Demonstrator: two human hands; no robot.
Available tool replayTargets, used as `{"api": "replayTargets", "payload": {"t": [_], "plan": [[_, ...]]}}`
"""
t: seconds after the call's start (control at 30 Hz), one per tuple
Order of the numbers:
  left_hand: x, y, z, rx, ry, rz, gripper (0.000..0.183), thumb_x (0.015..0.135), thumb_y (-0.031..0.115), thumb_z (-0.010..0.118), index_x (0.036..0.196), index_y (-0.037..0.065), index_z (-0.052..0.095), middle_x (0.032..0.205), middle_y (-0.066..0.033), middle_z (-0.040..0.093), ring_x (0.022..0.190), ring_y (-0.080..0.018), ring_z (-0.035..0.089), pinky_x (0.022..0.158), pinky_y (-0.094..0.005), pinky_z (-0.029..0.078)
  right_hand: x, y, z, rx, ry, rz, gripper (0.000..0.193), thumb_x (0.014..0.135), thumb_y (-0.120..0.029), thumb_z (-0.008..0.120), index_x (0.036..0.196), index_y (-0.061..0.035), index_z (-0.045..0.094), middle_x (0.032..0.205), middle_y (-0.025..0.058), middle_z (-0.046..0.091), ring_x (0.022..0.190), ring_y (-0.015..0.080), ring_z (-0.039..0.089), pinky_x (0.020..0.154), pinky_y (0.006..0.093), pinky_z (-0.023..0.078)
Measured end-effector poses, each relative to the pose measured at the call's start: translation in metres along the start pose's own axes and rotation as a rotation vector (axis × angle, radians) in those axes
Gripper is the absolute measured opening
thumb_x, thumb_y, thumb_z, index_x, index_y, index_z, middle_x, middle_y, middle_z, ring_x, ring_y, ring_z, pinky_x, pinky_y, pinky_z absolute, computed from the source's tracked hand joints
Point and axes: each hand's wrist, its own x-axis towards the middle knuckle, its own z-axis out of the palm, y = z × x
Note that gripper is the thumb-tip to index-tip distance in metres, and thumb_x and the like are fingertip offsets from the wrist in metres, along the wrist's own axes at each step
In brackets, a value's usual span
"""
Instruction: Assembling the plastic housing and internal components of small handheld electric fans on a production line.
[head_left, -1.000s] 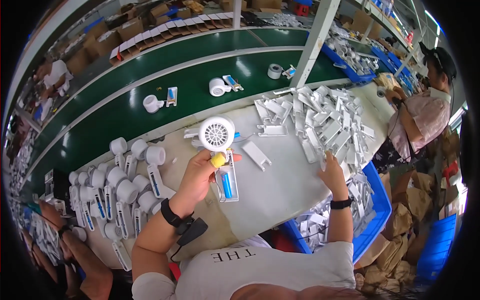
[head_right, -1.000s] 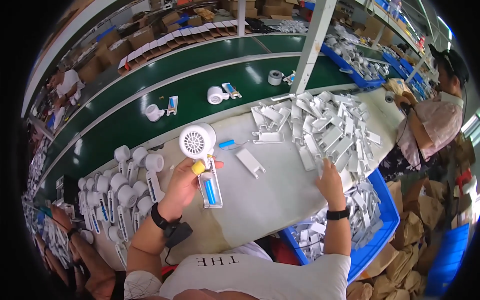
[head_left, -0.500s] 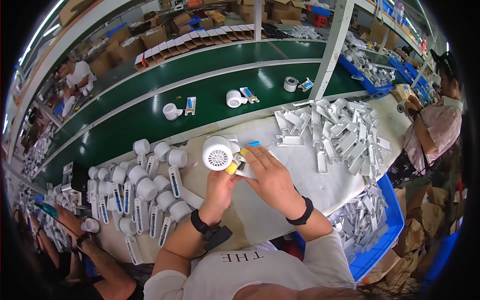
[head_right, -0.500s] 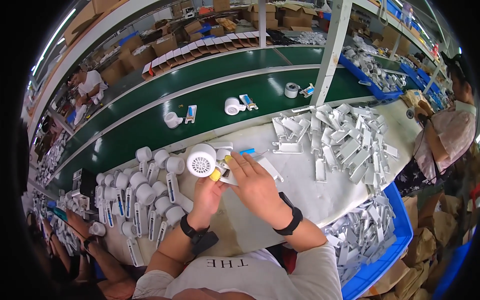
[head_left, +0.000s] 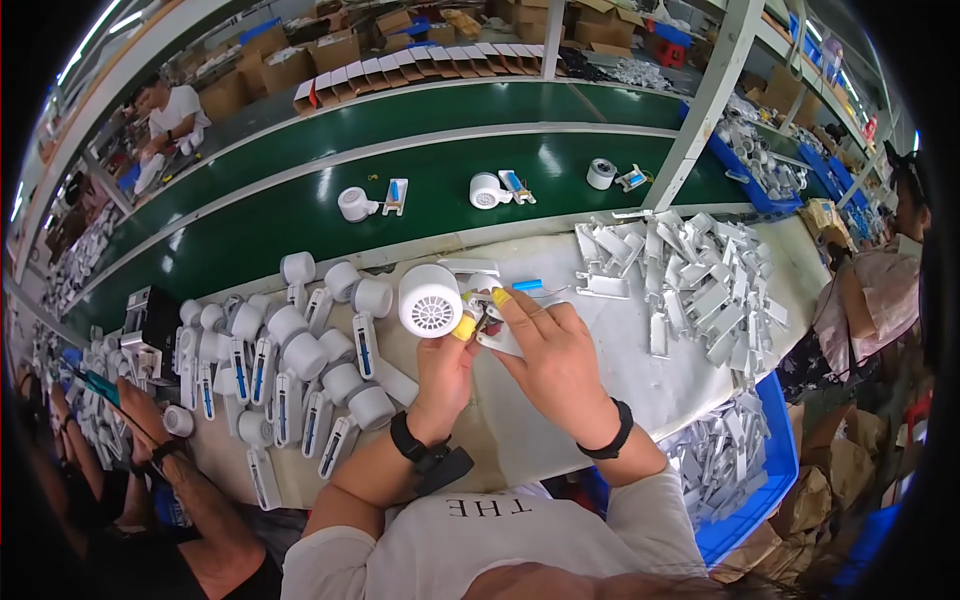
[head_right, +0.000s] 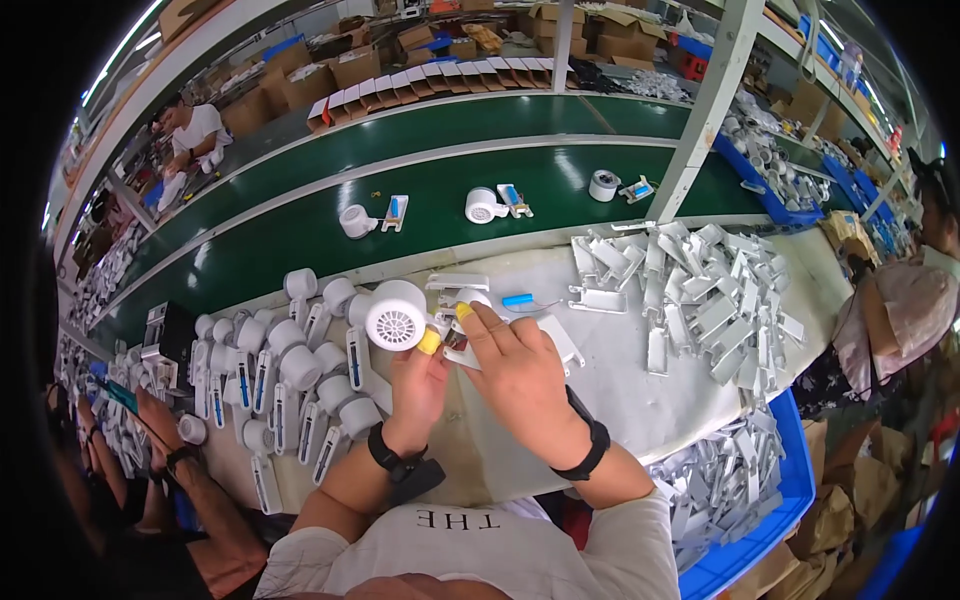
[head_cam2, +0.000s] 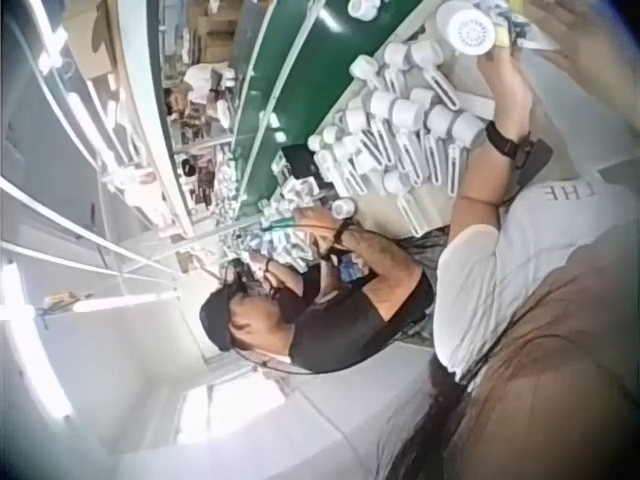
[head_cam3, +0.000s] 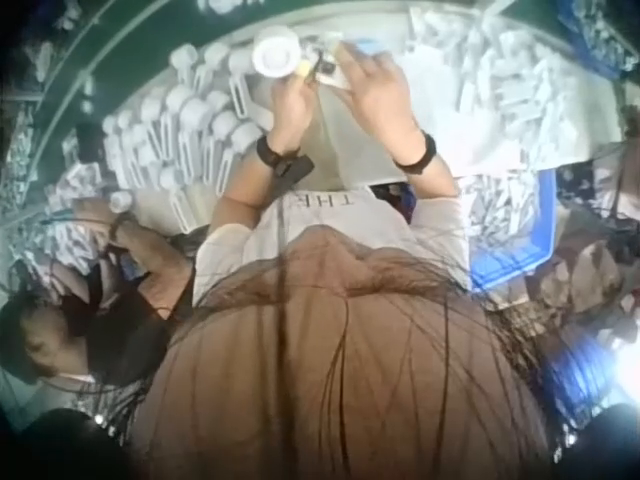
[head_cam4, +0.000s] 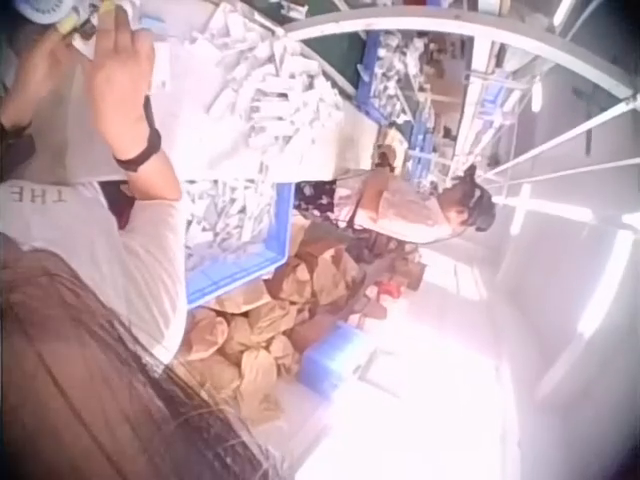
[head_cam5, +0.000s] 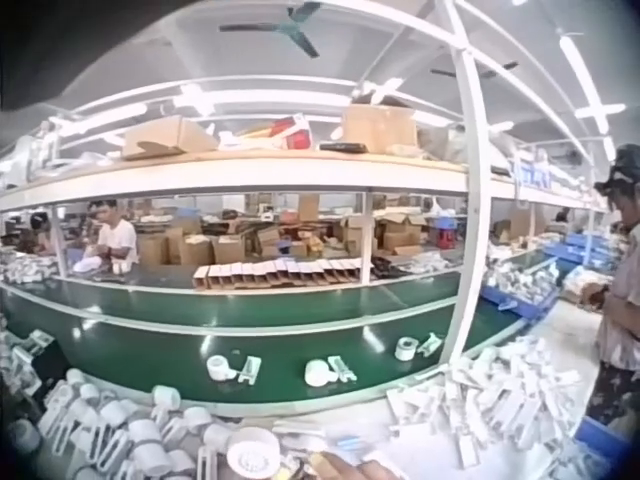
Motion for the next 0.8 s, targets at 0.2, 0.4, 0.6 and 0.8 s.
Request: {"api": "replayTargets", "payload": {"t": [0.2, 0.4, 0.6, 0.8], "plan": [[-0.004, -0.003, -0.001, -0.028, 0.032, 0.022, 0.027, 0.088, 0.012, 0.052, 0.115, 0.005, 0.052, 0.113, -0.0064, 0.056, 0.099, -0.0157, 0.055, 0.084, -0.0310, 0.046, -0.003, -0.008, 0.015, -0.043, 0.076, 0.055, 0.063, 0.058, -0.008, 0.071, 0.118, -0.0067, 0.052, 0.122, 0.0059, 0.053, 0.082, 0.0242, 0.047, 0.075, 0.0315, 0.042], [-0.008, -0.004, -0.002, -0.062, 0.101, -0.069, 0.026, 0.088, 0.012, 0.054, 0.113, 0.007, 0.053, 0.109, -0.0031, 0.057, 0.092, -0.0120, 0.055, 0.074, -0.0259, 0.043, -0.001, -0.009, 0.018, -0.024, 0.103, -0.002, 0.060, 0.058, -0.007, 0.070, 0.115, -0.0061, 0.052, 0.124, 0.0048, 0.052, 0.083, 0.0245, 0.047, 0.078, 0.0317, 0.042], [-0.002, -0.014, 0.006, 0.001, 0.213, 0.062, 0.027, 0.086, 0.013, 0.057, 0.112, 0.006, 0.053, 0.104, -0.0017, 0.058, 0.090, -0.0118, 0.055, 0.072, -0.0259, 0.044, 0.003, -0.005, 0.048, -0.153, 0.160, -0.054, 0.054, 0.062, -0.013, 0.069, 0.113, -0.0063, 0.053, 0.127, 0.0069, 0.050, 0.093, 0.0241, 0.049, 0.081, 0.0316, 0.042], [-0.001, 0.023, -0.013, 0.106, 0.056, 0.123, 0.030, 0.085, 0.007, 0.053, 0.114, 0.000, 0.050, 0.104, -0.0115, 0.061, 0.098, -0.0227, 0.058, 0.086, -0.0334, 0.047, -0.004, 0.009, 0.029, 0.340, 0.006, 0.099, 0.041, 0.075, -0.020, 0.067, 0.110, -0.0038, 0.054, 0.106, 0.0081, 0.058, 0.086, 0.0170, 0.053, 0.071, 0.0273, 0.043]]}}
